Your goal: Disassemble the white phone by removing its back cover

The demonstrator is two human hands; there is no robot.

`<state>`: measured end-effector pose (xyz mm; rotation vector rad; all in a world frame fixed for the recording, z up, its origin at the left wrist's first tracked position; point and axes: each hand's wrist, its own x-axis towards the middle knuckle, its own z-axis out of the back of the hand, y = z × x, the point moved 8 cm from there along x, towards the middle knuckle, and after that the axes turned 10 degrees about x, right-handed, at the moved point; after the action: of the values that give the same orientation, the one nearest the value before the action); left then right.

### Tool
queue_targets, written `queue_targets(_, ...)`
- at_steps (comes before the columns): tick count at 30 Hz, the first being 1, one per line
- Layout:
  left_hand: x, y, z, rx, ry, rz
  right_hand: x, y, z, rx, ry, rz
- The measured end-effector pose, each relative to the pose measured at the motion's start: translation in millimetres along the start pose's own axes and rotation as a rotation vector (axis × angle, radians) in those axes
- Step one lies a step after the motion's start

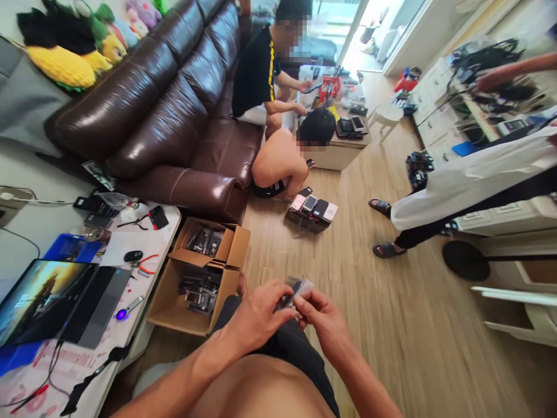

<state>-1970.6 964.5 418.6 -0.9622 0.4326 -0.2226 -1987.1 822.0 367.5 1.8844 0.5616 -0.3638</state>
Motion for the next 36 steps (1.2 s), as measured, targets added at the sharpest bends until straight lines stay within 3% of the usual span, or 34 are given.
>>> queue_targets(8, 7.0, 6.5, -15.6, 0.350, 0.079, -0.063, 4.5, -5.7, 3.9, -0.138, 0.026, -0.017)
queue_targets(12, 7.0, 4.4, -17.2, 0.385, 0.104, -0.071, 5.7, -3.7, 3.0, -0.124, 0.029, -0.033)
queue_targets(17, 9.2, 14.5, -18.0, 0.065, 0.165, 0.007, 6.6, 2.8, 0.1, -0.107, 0.040, -0.032)
queue_targets(23, 9.7, 30.9, -35.1, -0.430, 0.369, 0.271, 6.0, 2.2, -4.4, -0.053, 0.113, -0.072)
queue_targets(29, 13.1, 19.4, -39.1, -0.782, 0.386, 0.260, 9.7, 3.5, -6.3, 0.078, 0.153, -0.096)
queue_targets(36, 19.8, 8.2, -40.0, -0.927, 0.392, 0.201, 15.4, 10.2, -5.5, 0.127, 0.183, -0.056)
